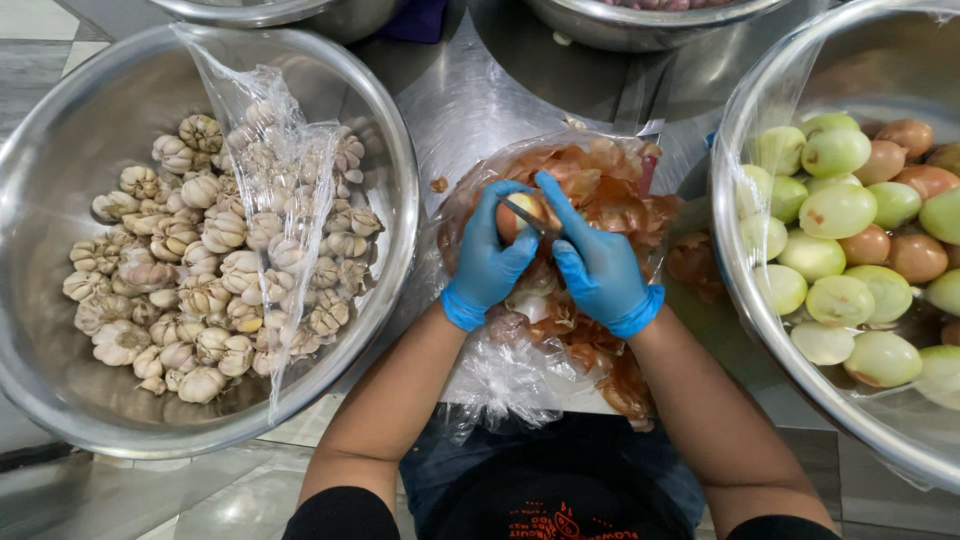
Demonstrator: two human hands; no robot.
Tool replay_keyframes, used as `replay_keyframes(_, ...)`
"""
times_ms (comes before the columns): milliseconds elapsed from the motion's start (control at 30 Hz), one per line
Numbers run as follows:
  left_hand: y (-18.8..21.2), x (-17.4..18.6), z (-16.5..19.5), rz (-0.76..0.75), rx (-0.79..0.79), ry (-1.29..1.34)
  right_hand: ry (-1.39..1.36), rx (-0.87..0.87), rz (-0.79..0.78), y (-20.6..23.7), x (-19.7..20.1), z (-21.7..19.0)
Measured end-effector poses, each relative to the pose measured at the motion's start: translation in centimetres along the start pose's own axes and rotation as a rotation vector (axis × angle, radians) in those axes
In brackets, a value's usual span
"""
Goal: The person peels multiple small onions one by one using a small knife, removing the outer skin and placing the peeled onions into a large metal bowl. The peeled skins are collected on a plastic sheet on the table.
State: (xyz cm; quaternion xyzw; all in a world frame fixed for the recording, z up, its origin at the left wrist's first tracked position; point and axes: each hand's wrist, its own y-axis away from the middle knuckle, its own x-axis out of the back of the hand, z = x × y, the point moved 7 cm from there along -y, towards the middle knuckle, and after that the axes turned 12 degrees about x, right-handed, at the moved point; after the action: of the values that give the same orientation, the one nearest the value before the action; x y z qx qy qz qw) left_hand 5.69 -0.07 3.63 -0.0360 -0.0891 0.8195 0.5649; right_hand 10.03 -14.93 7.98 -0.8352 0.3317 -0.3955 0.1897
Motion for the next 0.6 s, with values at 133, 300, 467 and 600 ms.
replay_keyframes(133,0.1,-0.1,1.0,0.006,-0.043,-0.018,0.026,-0.09,-0.045,-0.1,-0.4,0.3)
replay_keyframes(300,0.1,0.1,1.3,-0.021,-0.01,-0.085,0.079,-0.105,-0.008,-0.2,-0.1,0.1)
replay_keyframes(467,0.3,-0.2,1.4,-0.027,-0.056,-0.095,-0.042,0.009,0.134,-0.5,0.1,-0.6)
replay_keyframes(600,0.2,-0.2,1.1,-0.018,-0.043,-0.059,-0.443,-0.305,0.231,0.3,-1.2,1.7)
